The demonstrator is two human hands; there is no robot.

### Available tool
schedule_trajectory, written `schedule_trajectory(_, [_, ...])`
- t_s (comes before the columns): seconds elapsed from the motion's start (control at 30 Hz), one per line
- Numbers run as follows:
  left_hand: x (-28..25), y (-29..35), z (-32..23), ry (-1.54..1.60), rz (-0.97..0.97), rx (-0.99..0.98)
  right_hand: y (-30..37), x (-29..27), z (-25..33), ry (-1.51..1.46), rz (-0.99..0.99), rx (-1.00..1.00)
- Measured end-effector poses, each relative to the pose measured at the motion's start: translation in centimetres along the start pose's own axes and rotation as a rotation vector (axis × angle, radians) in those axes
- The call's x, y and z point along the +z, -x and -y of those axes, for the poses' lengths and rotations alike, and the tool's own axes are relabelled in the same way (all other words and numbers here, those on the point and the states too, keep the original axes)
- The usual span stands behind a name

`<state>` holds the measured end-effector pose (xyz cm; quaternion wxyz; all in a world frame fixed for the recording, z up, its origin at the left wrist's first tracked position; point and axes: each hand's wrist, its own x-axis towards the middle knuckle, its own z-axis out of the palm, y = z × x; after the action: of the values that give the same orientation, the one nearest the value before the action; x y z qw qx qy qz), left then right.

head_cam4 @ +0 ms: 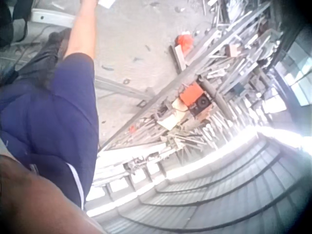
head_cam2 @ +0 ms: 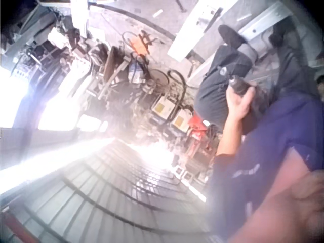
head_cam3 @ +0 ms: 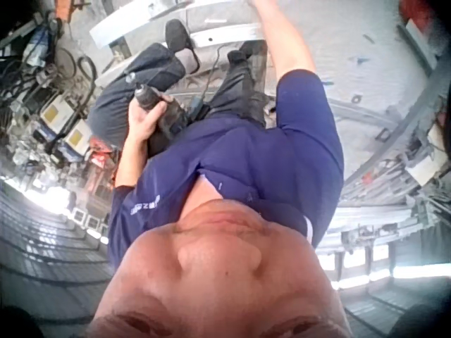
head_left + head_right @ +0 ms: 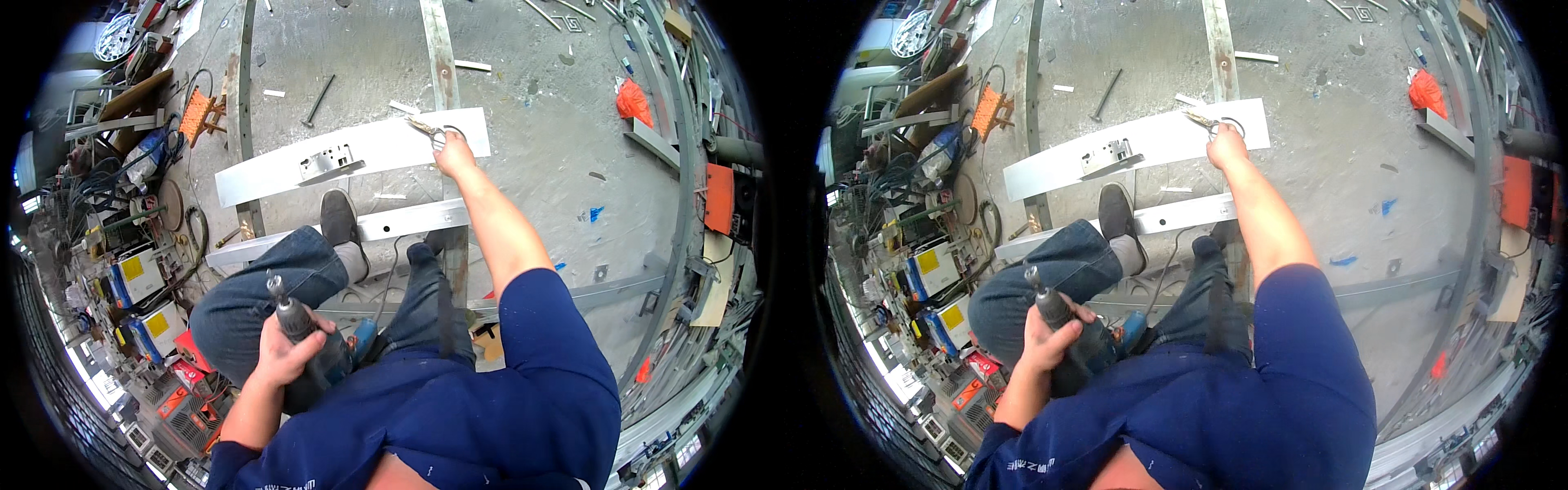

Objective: The person uses a corded drill to make holes in a long, flat metal bar resting on a workbench. They periodically stop to adjust the drill bit with pliers and reposition the metal bar before continuing to drill additional holes.

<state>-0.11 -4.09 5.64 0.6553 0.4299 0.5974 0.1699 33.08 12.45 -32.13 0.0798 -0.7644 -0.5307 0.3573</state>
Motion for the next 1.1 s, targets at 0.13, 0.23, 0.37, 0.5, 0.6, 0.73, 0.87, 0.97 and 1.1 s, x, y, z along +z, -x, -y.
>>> schedule_trajectory(0.13, [0.3, -2.1, -0.9, -0.006, -0.048, 0.117, 9.6, -6.8, 3.0, -0.517, 0.410, -0.083])
schedule_trajectory(0.23, [2.5, -7.5, -3.0, 0.245, -0.068, -0.048, 20.3, -10.5, 3.3, -0.796, 0.599, -0.385])
schedule_trajectory(0.37, [9.0, -14.5, -4.6, 0.715, -0.076, -0.394, 30.9, -17.6, 6.6, -0.399, 0.509, -0.473])
schedule_trajectory(0.5, [17.3, -17.2, 0.4, 0.745, -0.039, -0.599, 35.6, -19.6, 5.3, -0.214, 0.262, -0.170])
schedule_trajectory(0.6, [21.0, -18.3, 6.5, 0.777, 0.104, -0.654, 37.9, -18.5, 4.2, -0.165, 0.243, 0.057])
schedule_trajectory(0.73, [23.2, -17.1, 7.4, 0.804, 0.197, -0.780, 38.7, -18.8, 4.6, -0.058, 0.278, 0.259])
schedule_trajectory(0.87, [24.2, -18.5, 8.4, 0.831, 0.274, -0.753, 37.4, -18.8, 4.3, 0.121, 0.247, 0.228])
schedule_trajectory(0.97, [24.7, -18.7, 8.3, 0.892, 0.309, -0.757, 35.9, -18.8, 2.8, 0.206, 0.245, 0.167])
schedule_trajectory(1.1, [25.5, -17.8, 8.2, 0.893, 0.189, -0.765, 34.0, -18.4, 1.3, 0.307, 0.324, 0.108])
